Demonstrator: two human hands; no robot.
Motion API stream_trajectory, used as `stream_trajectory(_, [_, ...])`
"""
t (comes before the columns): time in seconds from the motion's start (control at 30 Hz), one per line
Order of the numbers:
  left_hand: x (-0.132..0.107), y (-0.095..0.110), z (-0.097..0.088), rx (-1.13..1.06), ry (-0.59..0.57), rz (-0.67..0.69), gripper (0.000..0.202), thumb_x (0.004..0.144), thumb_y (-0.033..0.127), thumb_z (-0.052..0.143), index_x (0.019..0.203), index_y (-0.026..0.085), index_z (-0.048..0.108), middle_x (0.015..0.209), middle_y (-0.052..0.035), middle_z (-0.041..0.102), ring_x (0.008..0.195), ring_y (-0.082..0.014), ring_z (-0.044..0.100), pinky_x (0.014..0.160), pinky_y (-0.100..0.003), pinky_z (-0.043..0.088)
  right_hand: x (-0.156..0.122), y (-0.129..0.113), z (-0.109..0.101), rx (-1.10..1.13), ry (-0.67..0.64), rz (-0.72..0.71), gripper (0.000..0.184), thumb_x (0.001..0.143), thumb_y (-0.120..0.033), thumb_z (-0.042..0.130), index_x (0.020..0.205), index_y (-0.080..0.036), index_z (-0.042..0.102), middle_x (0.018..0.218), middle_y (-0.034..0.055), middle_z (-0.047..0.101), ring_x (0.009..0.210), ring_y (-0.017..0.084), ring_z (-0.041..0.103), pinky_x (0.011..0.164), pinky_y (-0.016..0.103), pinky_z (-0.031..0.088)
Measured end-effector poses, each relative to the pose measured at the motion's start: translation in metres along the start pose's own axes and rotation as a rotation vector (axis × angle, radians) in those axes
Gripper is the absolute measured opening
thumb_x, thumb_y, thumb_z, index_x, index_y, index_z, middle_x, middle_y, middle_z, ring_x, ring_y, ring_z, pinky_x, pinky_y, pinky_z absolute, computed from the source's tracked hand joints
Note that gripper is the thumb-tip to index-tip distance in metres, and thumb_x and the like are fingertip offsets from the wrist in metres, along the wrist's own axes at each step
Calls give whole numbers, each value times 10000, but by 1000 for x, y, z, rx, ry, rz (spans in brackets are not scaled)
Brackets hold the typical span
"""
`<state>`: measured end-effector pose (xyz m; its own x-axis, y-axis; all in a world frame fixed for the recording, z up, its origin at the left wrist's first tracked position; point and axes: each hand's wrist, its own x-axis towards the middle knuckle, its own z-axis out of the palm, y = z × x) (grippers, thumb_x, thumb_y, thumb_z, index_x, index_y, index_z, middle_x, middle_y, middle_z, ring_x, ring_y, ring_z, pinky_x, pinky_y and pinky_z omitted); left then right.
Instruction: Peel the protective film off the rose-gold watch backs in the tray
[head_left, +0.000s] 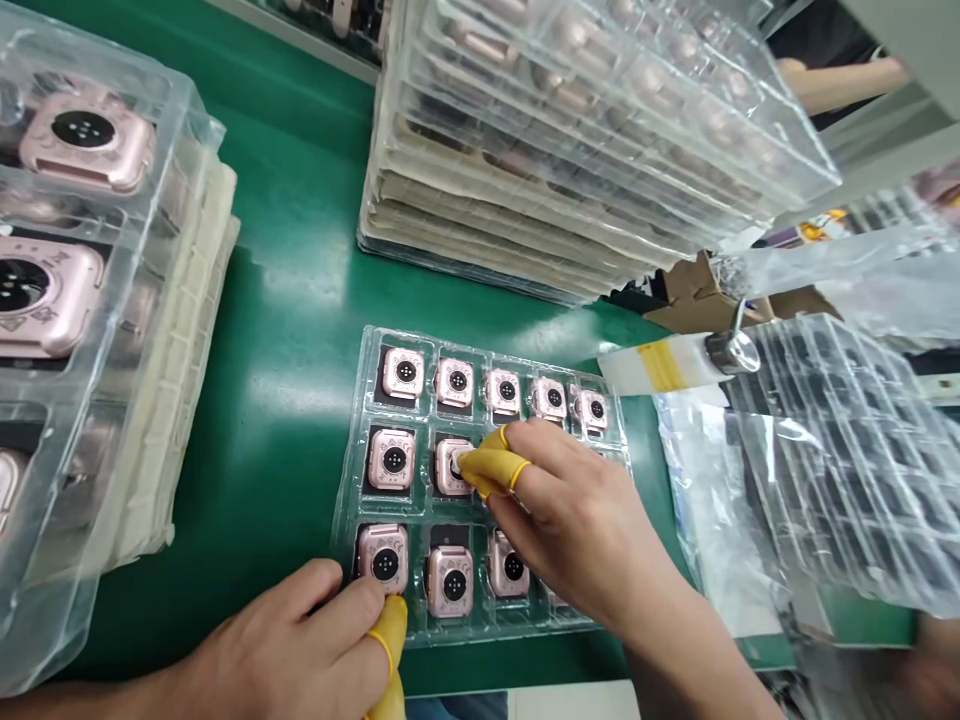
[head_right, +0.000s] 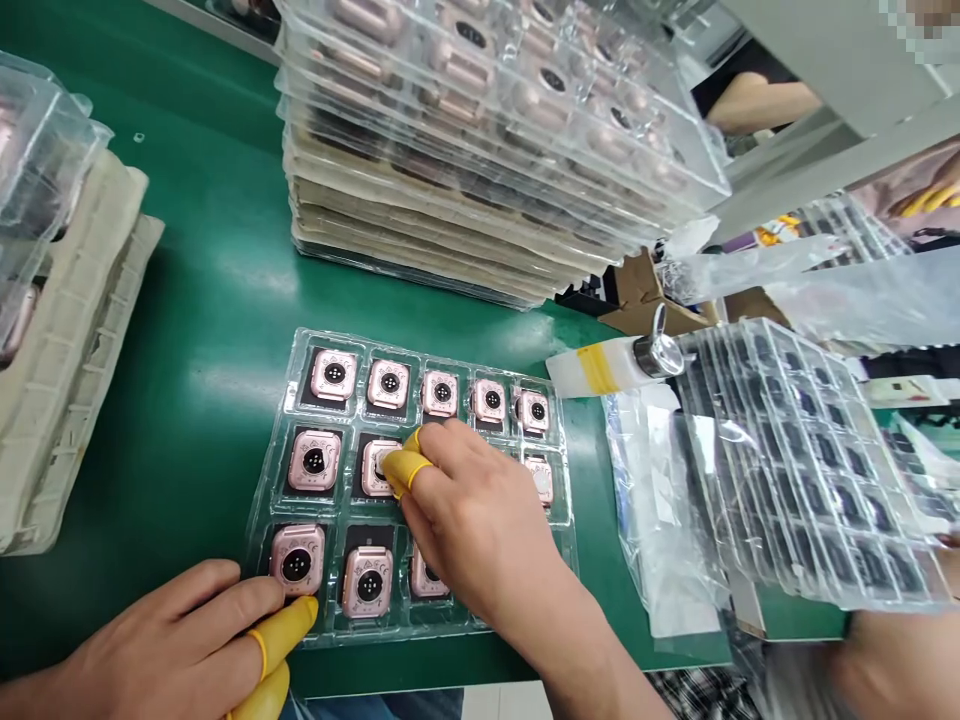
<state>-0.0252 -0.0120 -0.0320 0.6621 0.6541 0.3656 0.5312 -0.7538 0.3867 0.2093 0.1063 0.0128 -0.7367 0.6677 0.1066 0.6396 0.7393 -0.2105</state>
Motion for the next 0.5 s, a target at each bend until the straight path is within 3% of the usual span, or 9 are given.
stream_trajectory(0.17, [10,-2,0,17,0,15,209,978,349,643,822,213,671,979,-52,777,1048,-240,686,865,-365,541,2,-5,2,-8,-13,-4,211,986,-93,521,882,-142,698,796,65,625,743,191,545,642,312,463])
stream_trajectory(0.37, [0,1,-1,-24,19,-16,202,982,219,626,786,210,672,933,-10,784,1034,-227,693,826,-353,519,5,-13,1,-24,-31,-31,212,966,-66,524,867,-141,696,760,53,599,684,186,510,575,304,420])
stream_trajectory(0.5, [-6,2,0,-85,37,-56,265,1014,160,552,786,212,674,945,33,787,1064,-218,689,806,-362,498,-6,-4,-10,13,-55,-52,158,980,-75,541,969,-160,675,793,48,612,708,184,540,594,298,448])
